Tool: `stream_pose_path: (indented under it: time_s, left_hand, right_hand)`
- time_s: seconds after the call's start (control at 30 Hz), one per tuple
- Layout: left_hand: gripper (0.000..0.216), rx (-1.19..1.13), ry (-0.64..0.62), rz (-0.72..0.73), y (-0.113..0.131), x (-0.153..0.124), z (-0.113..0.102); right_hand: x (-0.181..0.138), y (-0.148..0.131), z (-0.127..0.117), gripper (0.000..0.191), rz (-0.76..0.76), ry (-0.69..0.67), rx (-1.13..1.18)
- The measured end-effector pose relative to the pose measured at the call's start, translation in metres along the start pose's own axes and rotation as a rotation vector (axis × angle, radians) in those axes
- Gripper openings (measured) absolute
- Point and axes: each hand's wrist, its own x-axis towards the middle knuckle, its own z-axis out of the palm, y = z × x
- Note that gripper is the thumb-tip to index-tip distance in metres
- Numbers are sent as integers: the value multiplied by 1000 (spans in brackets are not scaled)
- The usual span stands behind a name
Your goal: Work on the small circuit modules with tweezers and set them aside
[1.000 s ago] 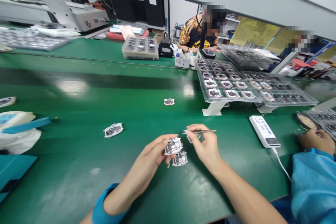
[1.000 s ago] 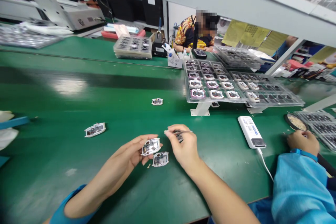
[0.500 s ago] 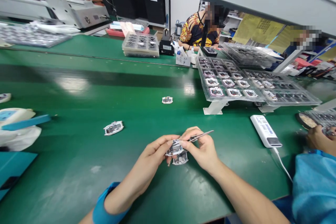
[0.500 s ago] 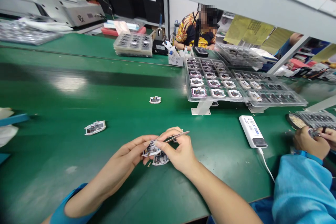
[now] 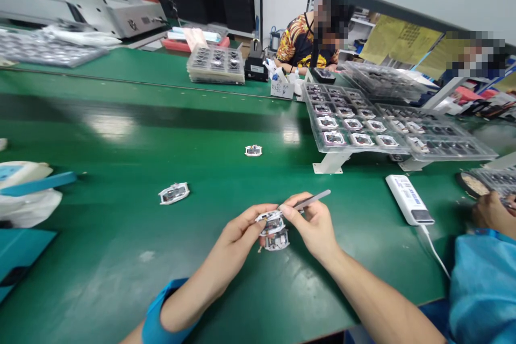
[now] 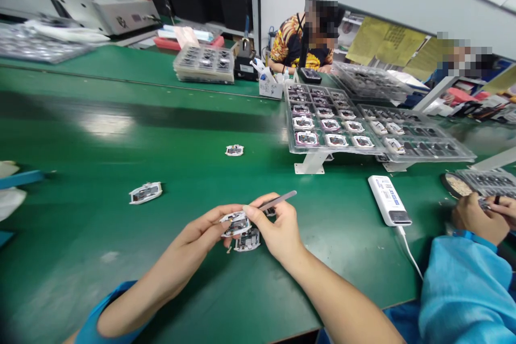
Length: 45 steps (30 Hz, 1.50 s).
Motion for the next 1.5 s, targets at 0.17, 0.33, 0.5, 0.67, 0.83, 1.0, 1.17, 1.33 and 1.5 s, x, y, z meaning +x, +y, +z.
stream_pose_path:
  time_s: [0.17, 0.33, 0.5, 0.67, 0.83, 1.0, 1.17, 1.33, 1.5]
  left_hand:
    - [29, 3, -19, 2, 1, -1, 0]
    - [30, 5, -87, 25, 1, 0, -2]
    - [30, 52, -113, 55, 1, 0, -4]
    - [31, 102, -124, 78, -1, -1, -4]
    - [33, 173, -152, 95, -1, -1, -7]
    - [35, 227, -195, 110, 0, 0, -11]
    - [33, 241, -181, 115, 2, 1, -11]
    - [35, 235, -139, 96, 2, 2, -8]
    - [42, 734, 73, 100, -3, 22, -37]
  right_hand:
    - [2, 1, 0, 15, 51, 6, 50]
    - [3, 4, -1, 14, 62, -3, 109]
    - [2, 4, -1, 14, 55, -8, 130]
    - [2, 3, -2, 12, 50, -17, 123]
    - [2, 2, -3, 11, 30, -42, 121]
    - [1, 0, -3, 10, 15, -68, 129]
    - [1, 2, -3, 10, 7, -63, 125]
    - [0, 4, 0, 10, -6, -44, 108]
    - [-3, 5, 0, 6, -94, -7, -20]
